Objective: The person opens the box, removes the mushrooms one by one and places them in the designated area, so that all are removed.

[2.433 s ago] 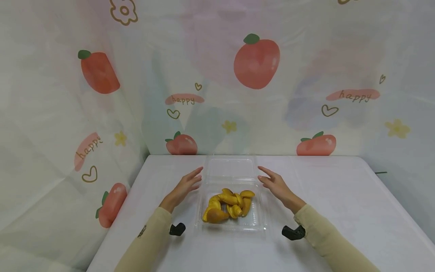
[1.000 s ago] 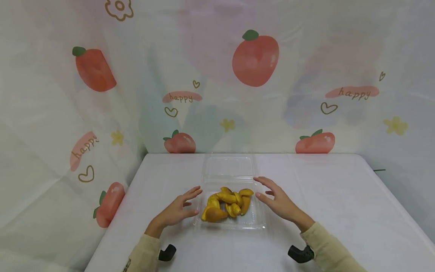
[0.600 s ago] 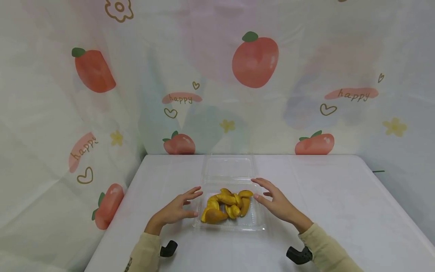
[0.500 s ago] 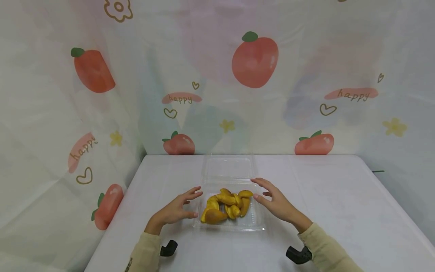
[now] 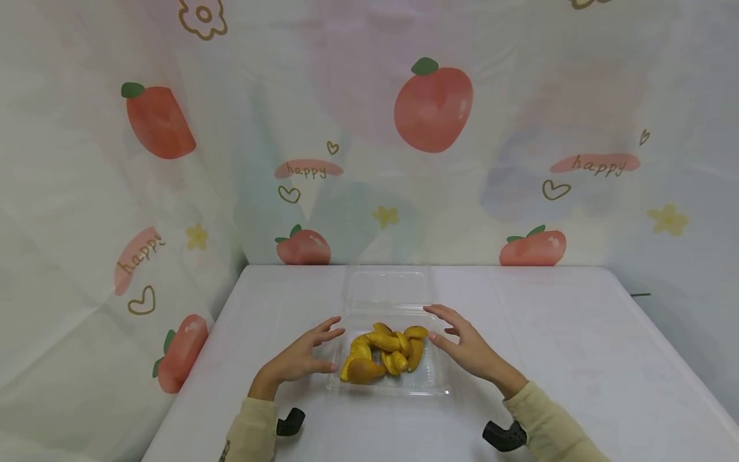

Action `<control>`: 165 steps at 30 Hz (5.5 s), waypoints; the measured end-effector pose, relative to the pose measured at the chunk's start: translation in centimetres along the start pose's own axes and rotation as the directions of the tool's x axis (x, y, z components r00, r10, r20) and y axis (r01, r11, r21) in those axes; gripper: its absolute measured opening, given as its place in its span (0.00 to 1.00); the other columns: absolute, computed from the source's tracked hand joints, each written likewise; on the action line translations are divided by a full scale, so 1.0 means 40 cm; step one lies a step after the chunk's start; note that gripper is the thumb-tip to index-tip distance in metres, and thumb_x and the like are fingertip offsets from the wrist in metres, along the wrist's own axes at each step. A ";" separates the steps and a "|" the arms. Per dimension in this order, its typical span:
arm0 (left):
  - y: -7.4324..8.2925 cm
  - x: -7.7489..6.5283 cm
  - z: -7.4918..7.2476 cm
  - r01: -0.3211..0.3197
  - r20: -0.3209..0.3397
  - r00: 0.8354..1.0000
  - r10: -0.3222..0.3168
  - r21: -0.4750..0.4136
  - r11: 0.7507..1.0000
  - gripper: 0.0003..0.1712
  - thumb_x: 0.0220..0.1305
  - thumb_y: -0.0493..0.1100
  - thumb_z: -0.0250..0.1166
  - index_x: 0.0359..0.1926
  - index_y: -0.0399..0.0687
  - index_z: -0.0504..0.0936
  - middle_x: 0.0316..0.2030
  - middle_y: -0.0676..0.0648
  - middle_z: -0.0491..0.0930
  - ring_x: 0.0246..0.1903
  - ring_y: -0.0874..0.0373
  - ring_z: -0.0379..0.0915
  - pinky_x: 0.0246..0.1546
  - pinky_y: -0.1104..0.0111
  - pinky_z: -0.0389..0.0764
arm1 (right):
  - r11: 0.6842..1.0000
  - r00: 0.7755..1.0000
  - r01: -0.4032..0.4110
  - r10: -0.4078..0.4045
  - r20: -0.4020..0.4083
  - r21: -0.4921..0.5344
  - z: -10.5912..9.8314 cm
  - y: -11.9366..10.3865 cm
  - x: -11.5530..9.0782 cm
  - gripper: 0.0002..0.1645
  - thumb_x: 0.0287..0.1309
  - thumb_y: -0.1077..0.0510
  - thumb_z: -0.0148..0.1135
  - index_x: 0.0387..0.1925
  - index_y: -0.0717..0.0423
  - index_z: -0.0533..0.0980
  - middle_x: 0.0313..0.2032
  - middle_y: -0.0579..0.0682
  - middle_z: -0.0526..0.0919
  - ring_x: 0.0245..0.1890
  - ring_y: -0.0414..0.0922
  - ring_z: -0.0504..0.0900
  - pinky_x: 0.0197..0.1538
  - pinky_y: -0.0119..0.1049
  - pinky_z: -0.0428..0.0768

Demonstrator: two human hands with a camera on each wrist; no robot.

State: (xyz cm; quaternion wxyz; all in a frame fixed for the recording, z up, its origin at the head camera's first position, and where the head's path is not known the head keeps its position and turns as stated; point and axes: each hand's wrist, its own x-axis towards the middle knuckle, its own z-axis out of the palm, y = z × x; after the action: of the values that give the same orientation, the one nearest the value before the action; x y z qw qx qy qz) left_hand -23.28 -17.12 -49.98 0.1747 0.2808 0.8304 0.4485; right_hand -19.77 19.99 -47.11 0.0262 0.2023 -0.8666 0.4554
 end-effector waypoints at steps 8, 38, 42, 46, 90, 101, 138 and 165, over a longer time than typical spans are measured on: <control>0.006 -0.003 -0.007 0.011 0.004 1.000 -0.011 -0.002 1.000 0.42 0.63 0.38 0.71 0.75 0.40 0.64 0.81 0.41 0.46 0.78 0.33 0.46 0.71 0.31 0.52 | 1.000 1.000 0.021 -0.021 -0.005 0.001 0.004 0.007 0.009 0.30 0.69 0.59 0.60 0.70 0.59 0.68 0.71 0.67 0.67 0.71 0.68 0.65 0.61 0.65 0.76; 0.007 0.002 -0.034 -0.015 0.054 0.998 0.010 0.098 0.995 0.43 0.63 0.40 0.70 0.76 0.41 0.63 0.80 0.39 0.50 0.77 0.34 0.48 0.72 0.32 0.53 | 0.999 0.999 0.034 -0.034 -0.004 0.040 0.046 0.010 0.054 0.31 0.71 0.56 0.58 0.72 0.59 0.67 0.71 0.64 0.70 0.67 0.69 0.69 0.63 0.65 0.74; 0.005 0.003 -0.032 -0.014 0.066 0.998 0.007 0.099 0.995 0.43 0.63 0.42 0.70 0.76 0.42 0.62 0.80 0.40 0.50 0.77 0.34 0.48 0.72 0.32 0.54 | 0.999 1.000 0.026 -0.025 -0.017 0.020 0.054 0.015 0.049 0.31 0.71 0.55 0.59 0.71 0.58 0.67 0.71 0.64 0.70 0.67 0.69 0.69 0.62 0.65 0.75; 0.004 0.004 -0.031 -0.001 0.068 0.998 -0.006 0.093 0.996 0.44 0.63 0.43 0.71 0.76 0.42 0.62 0.80 0.41 0.49 0.77 0.34 0.49 0.72 0.33 0.55 | 0.999 0.999 0.039 -0.038 -0.018 0.028 0.056 0.016 0.047 0.31 0.71 0.56 0.59 0.71 0.57 0.67 0.70 0.64 0.70 0.67 0.70 0.69 0.62 0.65 0.75; 0.014 -0.006 -0.014 0.036 0.047 0.998 -0.040 0.089 0.995 0.48 0.63 0.43 0.72 0.78 0.41 0.58 0.81 0.40 0.44 0.80 0.35 0.39 0.74 0.33 0.48 | 0.994 0.987 0.090 -0.081 0.139 -0.058 0.097 0.002 0.051 0.27 0.71 0.59 0.58 0.69 0.61 0.70 0.67 0.62 0.75 0.68 0.65 0.71 0.68 0.67 0.69; 0.013 -0.010 -0.012 0.001 0.045 0.999 -0.005 0.089 0.996 0.49 0.63 0.42 0.71 0.78 0.38 0.54 0.81 0.38 0.41 0.80 0.35 0.38 0.73 0.33 0.52 | 0.982 0.983 0.120 -0.097 0.153 -0.148 0.110 -0.008 0.064 0.27 0.68 0.63 0.61 0.66 0.65 0.72 0.63 0.62 0.79 0.65 0.64 0.74 0.67 0.64 0.71; 0.005 -0.005 0.004 0.014 0.033 0.999 -0.015 0.034 0.999 0.50 0.62 0.44 0.70 0.79 0.42 0.54 0.82 0.42 0.40 0.81 0.39 0.35 0.74 0.33 0.49 | 0.948 0.982 0.104 -0.050 0.183 -0.300 0.115 0.001 0.066 0.25 0.62 0.64 0.67 0.61 0.58 0.79 0.55 0.54 0.86 0.53 0.52 0.77 0.55 0.49 0.77; 0.007 -0.006 0.009 0.016 0.012 1.000 -0.016 0.074 0.997 0.49 0.61 0.43 0.70 0.78 0.41 0.56 0.82 0.41 0.42 0.81 0.39 0.38 0.75 0.35 0.48 | 0.968 0.982 0.023 -0.069 0.176 0.250 0.047 0.009 0.074 0.25 0.71 0.68 0.55 0.67 0.63 0.70 0.66 0.70 0.68 0.65 0.69 0.70 0.61 0.47 0.82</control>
State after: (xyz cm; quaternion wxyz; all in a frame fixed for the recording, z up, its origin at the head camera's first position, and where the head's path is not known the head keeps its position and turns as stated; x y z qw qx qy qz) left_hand -22.82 -16.90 -49.94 0.1730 0.2832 0.8474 0.4144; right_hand -22.37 17.69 -47.81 -0.0683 0.2652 -0.7969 0.5386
